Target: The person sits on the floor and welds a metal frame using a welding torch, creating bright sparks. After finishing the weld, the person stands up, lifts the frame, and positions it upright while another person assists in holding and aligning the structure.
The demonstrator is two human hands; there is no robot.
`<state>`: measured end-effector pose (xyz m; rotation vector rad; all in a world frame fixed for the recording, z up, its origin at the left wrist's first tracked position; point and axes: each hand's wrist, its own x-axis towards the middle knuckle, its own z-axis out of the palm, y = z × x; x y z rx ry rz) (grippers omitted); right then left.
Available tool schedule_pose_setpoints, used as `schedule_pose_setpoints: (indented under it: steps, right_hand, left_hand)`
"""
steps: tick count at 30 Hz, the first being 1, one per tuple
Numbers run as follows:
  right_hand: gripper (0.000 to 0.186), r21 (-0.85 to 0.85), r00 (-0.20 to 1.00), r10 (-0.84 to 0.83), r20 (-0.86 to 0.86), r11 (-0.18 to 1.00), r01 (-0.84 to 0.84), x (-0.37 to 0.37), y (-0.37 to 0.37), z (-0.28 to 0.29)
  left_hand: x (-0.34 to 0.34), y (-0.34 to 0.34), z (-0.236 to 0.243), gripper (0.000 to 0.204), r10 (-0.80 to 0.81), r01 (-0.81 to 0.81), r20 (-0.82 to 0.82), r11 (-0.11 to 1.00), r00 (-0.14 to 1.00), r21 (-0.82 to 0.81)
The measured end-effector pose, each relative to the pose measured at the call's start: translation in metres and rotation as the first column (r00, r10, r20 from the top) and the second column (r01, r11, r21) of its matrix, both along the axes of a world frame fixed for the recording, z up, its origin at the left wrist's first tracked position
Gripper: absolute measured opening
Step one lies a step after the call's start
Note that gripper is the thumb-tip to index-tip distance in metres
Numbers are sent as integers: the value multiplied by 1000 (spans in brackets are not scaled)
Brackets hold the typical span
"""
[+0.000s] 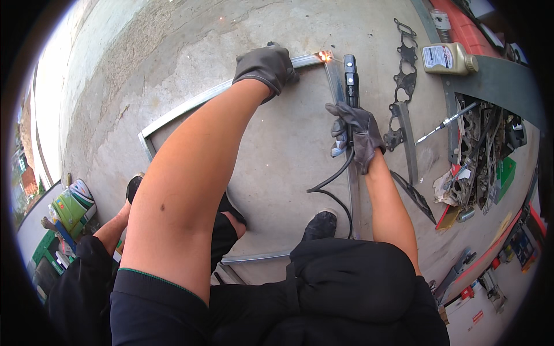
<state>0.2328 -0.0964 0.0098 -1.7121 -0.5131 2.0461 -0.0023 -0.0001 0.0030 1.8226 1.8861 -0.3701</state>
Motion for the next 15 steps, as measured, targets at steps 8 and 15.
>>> schedule_pose_setpoints:
  steps: [8,15]
  right_hand:
    - [42,-6,999,27,24,1000,-27,-3,1,-1]
    - [40,-59,998,37,41,998,-35,-5,3,0]
  left_hand:
    - [-4,-5,-4,27,-112,110,12,988,994,108]
    - [-5,0,-18,45,-126,127,-44,992,991,17]
